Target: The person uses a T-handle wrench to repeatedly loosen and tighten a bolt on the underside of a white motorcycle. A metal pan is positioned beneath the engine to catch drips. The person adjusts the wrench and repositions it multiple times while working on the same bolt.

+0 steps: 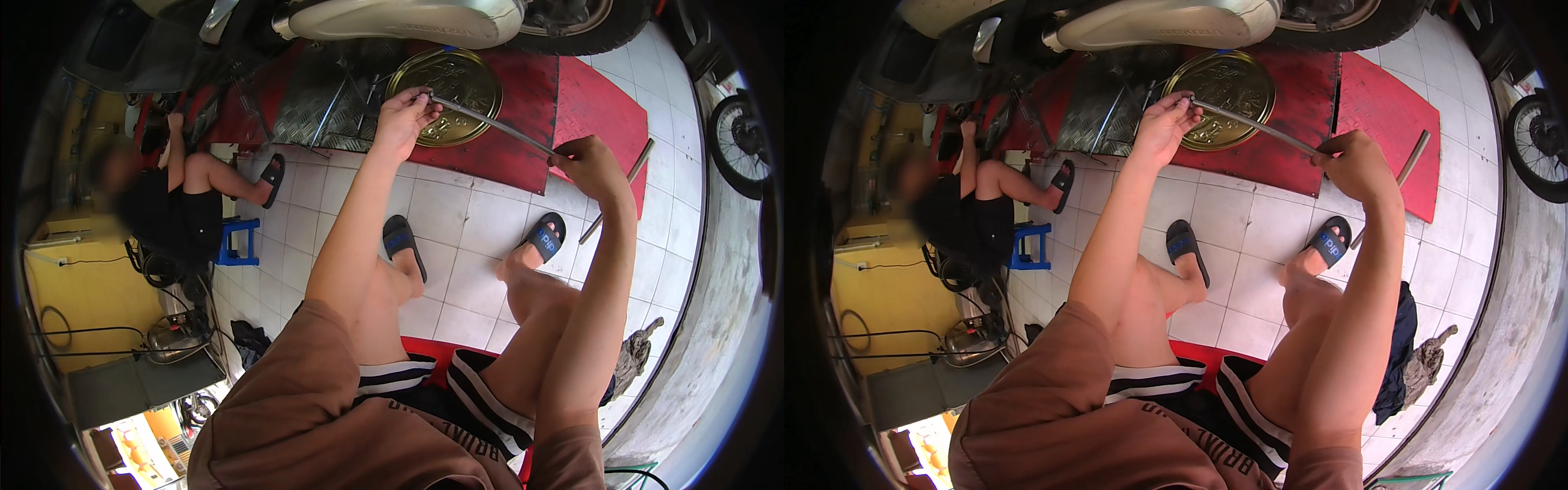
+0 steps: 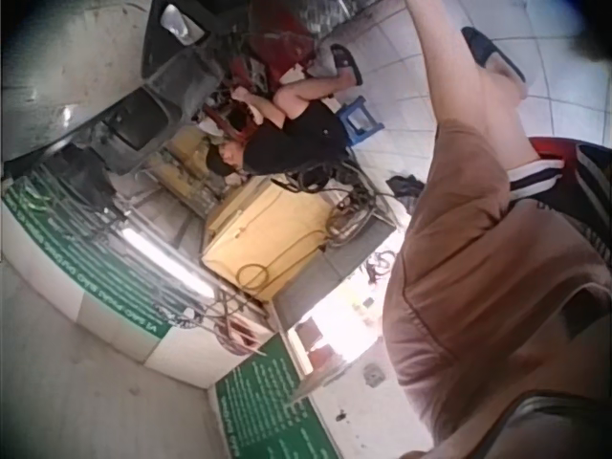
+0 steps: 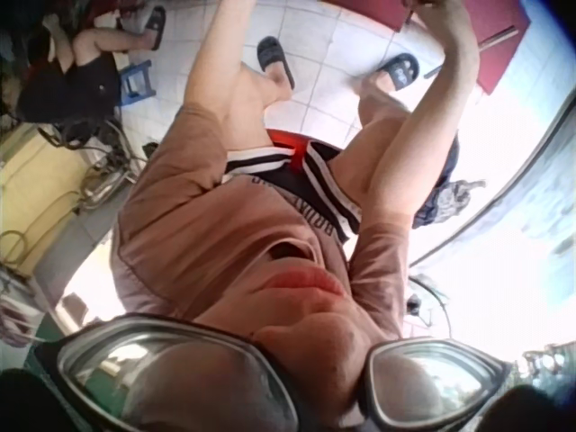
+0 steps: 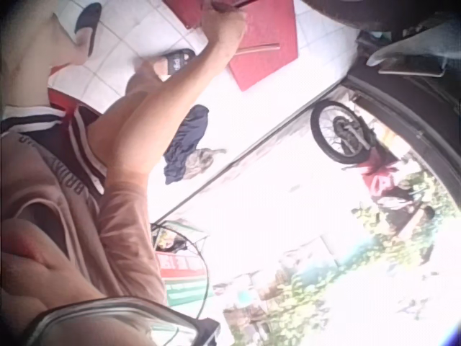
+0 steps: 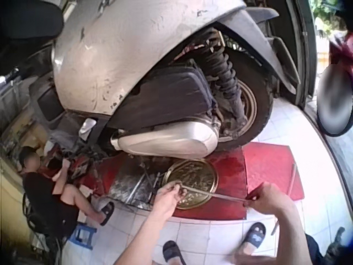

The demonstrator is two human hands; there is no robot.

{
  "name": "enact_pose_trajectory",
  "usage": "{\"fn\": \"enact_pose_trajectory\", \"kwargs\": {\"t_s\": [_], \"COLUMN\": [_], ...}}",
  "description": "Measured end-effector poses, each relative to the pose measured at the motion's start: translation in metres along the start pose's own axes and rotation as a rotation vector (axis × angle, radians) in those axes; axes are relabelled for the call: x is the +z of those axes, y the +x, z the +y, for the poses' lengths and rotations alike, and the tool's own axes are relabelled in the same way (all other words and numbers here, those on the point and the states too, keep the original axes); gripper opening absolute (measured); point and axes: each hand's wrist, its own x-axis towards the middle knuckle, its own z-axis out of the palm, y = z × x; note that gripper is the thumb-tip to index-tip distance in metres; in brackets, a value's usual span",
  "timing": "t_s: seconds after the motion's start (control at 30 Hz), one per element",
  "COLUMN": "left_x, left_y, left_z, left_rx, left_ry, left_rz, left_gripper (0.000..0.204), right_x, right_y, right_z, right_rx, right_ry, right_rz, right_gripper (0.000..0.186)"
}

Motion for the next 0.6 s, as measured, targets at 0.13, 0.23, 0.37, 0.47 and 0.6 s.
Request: {"fn": "enact_pose_trajectory", "kwargs": {"t_s": [0.13, 0.23, 0.37, 0.47, 0.6], "left_x": [-0.003, -0.004, 0.016, 0.046, 0.091], "left_y": [0.006, 0.013, 0.02, 0.026, 0.027], "left_z": [0.0, -0.002, -0.005, -0.014, -0.025], "left_rx": [-0.033, -0.008, 0.062, 0.073, 0.238], "left_ry": [-0.014, 0.108, 0.334, 0.272, 0.224], "left_rz": [-0.014, -0.017, -0.016, -0.009, 0.007], "left_gripper": [0.016, 0.016, 0.015, 0.015, 0.015], "right_x": [-0.001, -0.002, -0.008, -0.019, -0.03], "right_y": [0.002, 0.003, 0.004, -0.006, -0.025], "right_z": [-0.009, -0.011, 0.005, 0.014, 0.032], "right_rx": [-0.007, 0.011, 0.041, 0.108, 0.247], "right_ry": [-0.051, -0.032, -0.035, 0.007, 0.127], "right_rz": [0.0, -0.025, 0.022, 0.074, -0.027], "right_gripper": [0.021, 0.021, 0.021, 0.022, 0.017]}}
